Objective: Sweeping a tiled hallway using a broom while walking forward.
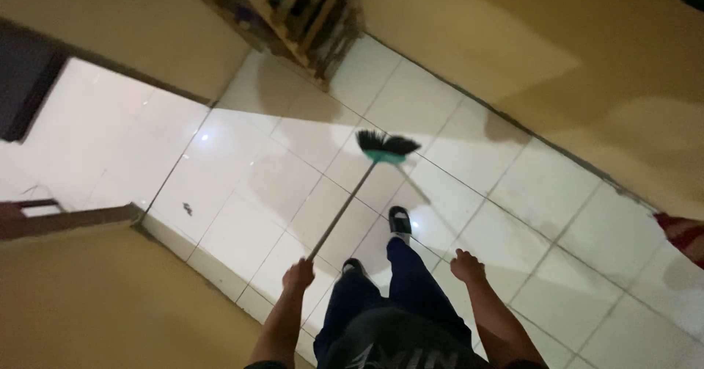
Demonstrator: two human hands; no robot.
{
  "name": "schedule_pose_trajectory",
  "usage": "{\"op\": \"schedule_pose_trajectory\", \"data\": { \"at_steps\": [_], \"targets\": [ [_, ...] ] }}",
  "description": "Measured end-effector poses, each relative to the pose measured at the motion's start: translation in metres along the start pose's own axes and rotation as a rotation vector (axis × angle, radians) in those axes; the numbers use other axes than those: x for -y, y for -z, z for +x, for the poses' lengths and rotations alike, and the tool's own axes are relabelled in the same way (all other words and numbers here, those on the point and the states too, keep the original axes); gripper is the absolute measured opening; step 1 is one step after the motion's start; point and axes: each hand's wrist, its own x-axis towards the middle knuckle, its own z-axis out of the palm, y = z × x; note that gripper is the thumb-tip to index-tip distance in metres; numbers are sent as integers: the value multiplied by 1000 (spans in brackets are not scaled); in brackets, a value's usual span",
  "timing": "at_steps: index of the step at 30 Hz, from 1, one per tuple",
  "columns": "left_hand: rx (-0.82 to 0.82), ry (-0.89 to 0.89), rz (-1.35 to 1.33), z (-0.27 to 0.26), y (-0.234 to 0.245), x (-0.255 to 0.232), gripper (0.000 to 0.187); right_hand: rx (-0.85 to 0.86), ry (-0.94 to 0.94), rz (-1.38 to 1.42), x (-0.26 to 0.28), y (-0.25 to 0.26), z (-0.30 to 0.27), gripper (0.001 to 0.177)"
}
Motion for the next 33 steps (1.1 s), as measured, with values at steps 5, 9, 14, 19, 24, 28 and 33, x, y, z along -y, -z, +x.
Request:
{"op": "schedule_pose_trajectory", "data": {
  "at_steps": [5, 9, 14, 19, 24, 28, 33],
  "targets": [
    [-88, 61, -129, -64, -37, 126, 62, -168, 193, -437, 84, 16, -41, 62],
    [-155, 117, -72, -70, -58, 180, 61, -427, 347, -576, 143, -18, -2, 67],
    [-207, -62, -294, -84, -38, 181, 63, -298, 530, -539, 278, -2, -89, 58],
    [-259, -156, -305, -35, -26, 137, 55, -251, 610, -566, 306, -57, -67, 57],
    [-276, -209, -278, 25, -33, 96, 49, -300, 660, -631, 295, -88, -67, 54],
    [-273, -190, -54, 46, -49, 102, 36, -296, 573, -635, 287, -84, -82, 55],
    [-163, -29, -33, -3, -77, 197, 43, -349, 513, -647, 264, -77, -89, 57]
  ]
}}
